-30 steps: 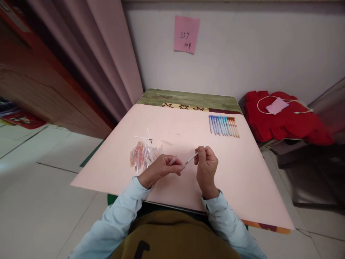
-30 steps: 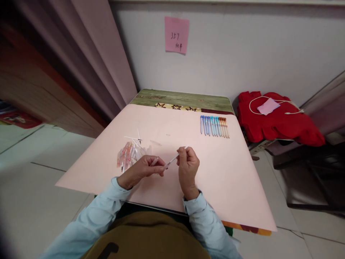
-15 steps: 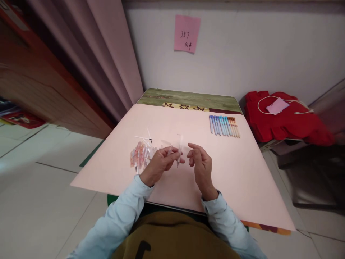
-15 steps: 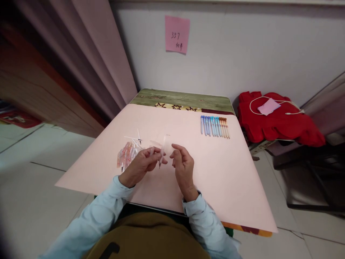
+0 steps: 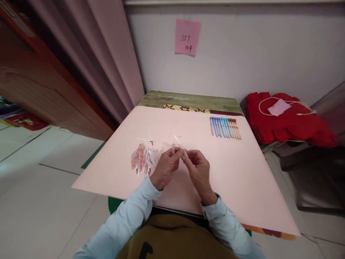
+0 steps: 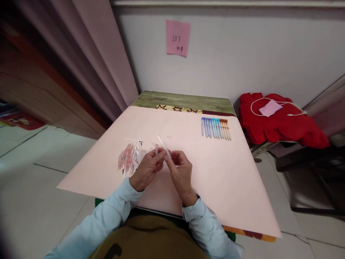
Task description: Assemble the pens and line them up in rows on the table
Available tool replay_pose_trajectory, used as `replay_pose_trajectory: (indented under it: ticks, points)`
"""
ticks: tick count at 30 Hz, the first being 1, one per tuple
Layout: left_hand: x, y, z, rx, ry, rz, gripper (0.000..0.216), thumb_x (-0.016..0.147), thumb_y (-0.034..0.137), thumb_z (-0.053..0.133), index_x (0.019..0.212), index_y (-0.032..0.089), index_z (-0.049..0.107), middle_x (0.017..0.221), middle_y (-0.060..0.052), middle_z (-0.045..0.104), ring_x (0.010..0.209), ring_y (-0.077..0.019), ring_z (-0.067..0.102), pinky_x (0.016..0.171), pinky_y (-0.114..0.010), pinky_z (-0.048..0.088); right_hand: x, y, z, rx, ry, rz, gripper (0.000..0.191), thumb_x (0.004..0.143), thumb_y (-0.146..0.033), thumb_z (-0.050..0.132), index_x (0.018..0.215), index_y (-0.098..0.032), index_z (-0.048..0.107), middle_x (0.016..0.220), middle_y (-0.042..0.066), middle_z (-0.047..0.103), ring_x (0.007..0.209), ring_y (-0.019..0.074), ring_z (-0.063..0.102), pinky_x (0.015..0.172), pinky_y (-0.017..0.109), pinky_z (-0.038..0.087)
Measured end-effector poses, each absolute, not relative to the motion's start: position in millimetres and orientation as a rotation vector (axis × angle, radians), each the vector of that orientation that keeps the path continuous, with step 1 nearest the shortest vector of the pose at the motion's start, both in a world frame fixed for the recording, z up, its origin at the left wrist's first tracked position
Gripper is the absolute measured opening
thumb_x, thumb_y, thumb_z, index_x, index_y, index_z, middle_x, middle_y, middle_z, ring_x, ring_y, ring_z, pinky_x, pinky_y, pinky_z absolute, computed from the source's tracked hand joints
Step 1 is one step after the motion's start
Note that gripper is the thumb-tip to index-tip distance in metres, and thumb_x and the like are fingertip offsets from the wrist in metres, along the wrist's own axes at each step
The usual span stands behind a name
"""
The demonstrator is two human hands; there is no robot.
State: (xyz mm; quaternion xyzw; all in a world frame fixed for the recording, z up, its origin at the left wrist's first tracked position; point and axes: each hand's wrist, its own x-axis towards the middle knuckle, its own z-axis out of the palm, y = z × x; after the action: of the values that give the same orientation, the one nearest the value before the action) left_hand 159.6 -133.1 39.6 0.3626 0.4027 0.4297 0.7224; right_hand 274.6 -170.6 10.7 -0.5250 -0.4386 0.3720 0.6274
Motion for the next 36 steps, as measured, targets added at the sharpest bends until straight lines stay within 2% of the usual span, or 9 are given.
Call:
replay_pose_trajectory:
  ticks: [4, 7, 11, 15, 17, 20, 24, 28, 36]
  points:
    - [153, -124, 43, 0.619, 0.795, 1.115, 0.025, 0.084, 0.037, 0.067, 0.086, 0.012, 0.066, 0.070, 0.000, 0.056, 0.044, -0.0023, 0.033, 0.042, -0.019, 0.027, 278, -171, 11, -1.227, -1.020, 0.821, 0.019, 0.086, -0.038, 0.068, 0.090, -0.019, 0.064, 0.080, 0.001, 0.066, 0.073, 0.0150, 0.062, 0.067, 0.028, 0.051]
    - [144, -112, 49, 0.448, 0.700, 1.202, 0.018, 0.089, 0.027, 0.056, 0.082, 0.012, 0.065, 0.073, -0.002, 0.059, 0.048, -0.0048, 0.042, 0.048, -0.019, 0.039, 277, -173, 11, -1.248, -1.053, 0.822, 0.019, 0.086, -0.038, 0.067, 0.088, -0.019, 0.063, 0.077, 0.001, 0.064, 0.070, 0.0145, 0.060, 0.064, 0.028, 0.050]
    - [134, -101, 55, 0.365, 0.712, 1.300, 0.015, 0.093, 0.023, 0.055, 0.086, 0.015, 0.066, 0.092, -0.006, 0.067, 0.071, -0.0091, 0.061, 0.072, -0.022, 0.052, 272, -175, 12, -1.264, -1.157, 0.863, 0.018, 0.086, -0.037, 0.066, 0.085, -0.019, 0.063, 0.073, 0.000, 0.063, 0.064, 0.0129, 0.056, 0.060, 0.026, 0.046]
    - [129, -102, 51, 0.360, 0.770, 1.319, 0.022, 0.093, 0.033, 0.059, 0.111, 0.023, 0.066, 0.104, -0.004, 0.069, 0.082, -0.0109, 0.065, 0.084, -0.026, 0.053, 270, -175, 11, -1.280, -1.176, 0.864, 0.018, 0.086, -0.037, 0.065, 0.085, -0.019, 0.063, 0.073, 0.000, 0.064, 0.064, 0.0129, 0.056, 0.059, 0.026, 0.045]
    - [128, -104, 47, 0.359, 0.793, 1.322, 0.025, 0.092, 0.034, 0.061, 0.115, 0.023, 0.065, 0.106, -0.005, 0.070, 0.083, -0.0107, 0.066, 0.087, -0.026, 0.053, 271, -175, 10, -1.296, -1.170, 0.864, 0.019, 0.086, -0.038, 0.065, 0.085, -0.019, 0.064, 0.073, 0.000, 0.064, 0.063, 0.0131, 0.056, 0.058, 0.026, 0.045]
    - [127, -107, 44, 0.345, 0.810, 1.327, 0.021, 0.093, 0.030, 0.059, 0.111, 0.018, 0.064, 0.111, -0.008, 0.071, 0.087, -0.0123, 0.069, 0.091, -0.029, 0.054, 271, -175, 9, -1.317, -1.173, 0.869, 0.020, 0.086, -0.039, 0.065, 0.086, -0.018, 0.064, 0.072, 0.000, 0.064, 0.062, 0.0130, 0.055, 0.057, 0.026, 0.044]
    - [125, -107, 45, 0.297, 0.816, 1.305, 0.011, 0.095, 0.023, 0.054, 0.095, 0.014, 0.062, 0.112, -0.013, 0.072, 0.094, -0.0160, 0.071, 0.092, -0.032, 0.055, 271, -174, 7, -1.322, -1.166, 0.877, 0.021, 0.086, -0.039, 0.066, 0.086, -0.018, 0.065, 0.073, 0.001, 0.065, 0.064, 0.0136, 0.057, 0.059, 0.026, 0.046]
    - [125, -107, 48, 0.265, 0.815, 1.308, 0.014, 0.096, 0.021, 0.053, 0.086, 0.014, 0.060, 0.108, -0.013, 0.074, 0.092, -0.0160, 0.072, 0.091, -0.032, 0.056, 271, -175, 7, -1.328, -1.196, 0.874, 0.021, 0.085, -0.039, 0.066, 0.084, -0.018, 0.065, 0.071, 0.000, 0.064, 0.062, 0.0129, 0.056, 0.057, 0.025, 0.045]
    - [131, -114, 48, 0.423, 0.822, 1.355, 0.011, 0.093, 0.026, 0.058, 0.091, 0.015, 0.059, 0.104, -0.013, 0.075, 0.090, -0.0174, 0.072, 0.095, -0.037, 0.053, 270, -176, 9, -1.354, -1.228, 0.850, 0.020, 0.085, -0.039, 0.066, 0.082, -0.019, 0.064, 0.069, 0.000, 0.063, 0.059, 0.0125, 0.055, 0.054, 0.024, 0.044]
